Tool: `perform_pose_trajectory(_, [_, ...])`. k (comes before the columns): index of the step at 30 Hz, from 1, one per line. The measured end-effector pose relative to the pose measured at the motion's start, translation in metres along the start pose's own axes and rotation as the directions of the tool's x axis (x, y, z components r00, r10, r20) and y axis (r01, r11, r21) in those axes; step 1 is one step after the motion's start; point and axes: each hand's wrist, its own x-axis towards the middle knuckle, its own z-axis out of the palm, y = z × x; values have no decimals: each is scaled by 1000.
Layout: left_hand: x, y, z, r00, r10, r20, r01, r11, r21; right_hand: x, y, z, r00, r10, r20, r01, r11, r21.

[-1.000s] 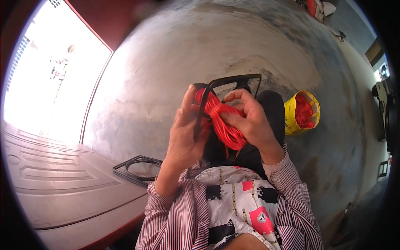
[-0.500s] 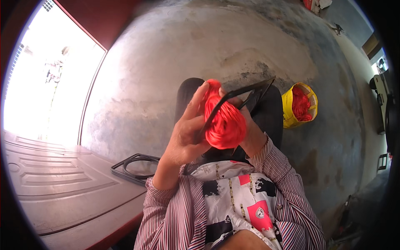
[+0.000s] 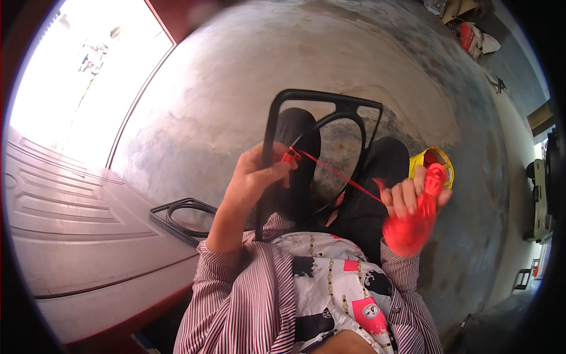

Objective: Wrap red plastic cord around a frame for furniture or a mirror.

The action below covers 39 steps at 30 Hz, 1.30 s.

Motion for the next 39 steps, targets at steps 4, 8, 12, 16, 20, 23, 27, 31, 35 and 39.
perform_pose_trajectory(4, [0,-1,-5,999,30,-24,-34,988,-150,-6,-8,13,988,130,87,-125,990,-61])
perform_pose_trajectory(8, [2,-4,-10,996,72,-45,-79,985,-156,-21,-1,13,982,103,-160,-119,989,-90])
perform_pose_trajectory(12, [2,-7,-15,996,88,-33,-92,985,-143,-21,2,-27,949,144,-281,-148,989,6])
perform_pose_trajectory(16, [0,-4,-5,996,66,-53,-69,995,-74,4,16,-34,790,139,-596,-182,983,-12])
perform_pose_trajectory(20, [-4,5,10,996,10,-85,9,976,219,28,29,13,912,298,-283,-360,911,-202])
perform_pose_trajectory(23, [2,14,24,843,513,161,-485,595,641,56,39,39,904,303,-303,-404,838,-367])
perform_pose_trajectory(27, [5,20,51,887,425,178,-446,696,563,77,55,40,943,168,-288,-316,729,-607])
perform_pose_trajectory(31, [7,16,34,870,422,257,-490,805,335,63,70,1,958,185,-220,-246,922,-298])
perform_pose_trajectory(35, [7,9,39,852,449,269,-477,878,47,52,85,-24,876,459,-148,-395,858,328])
perform_pose_trajectory(39, [10,15,48,833,417,363,-446,895,-4,59,79,9,848,521,-95,-401,750,526])
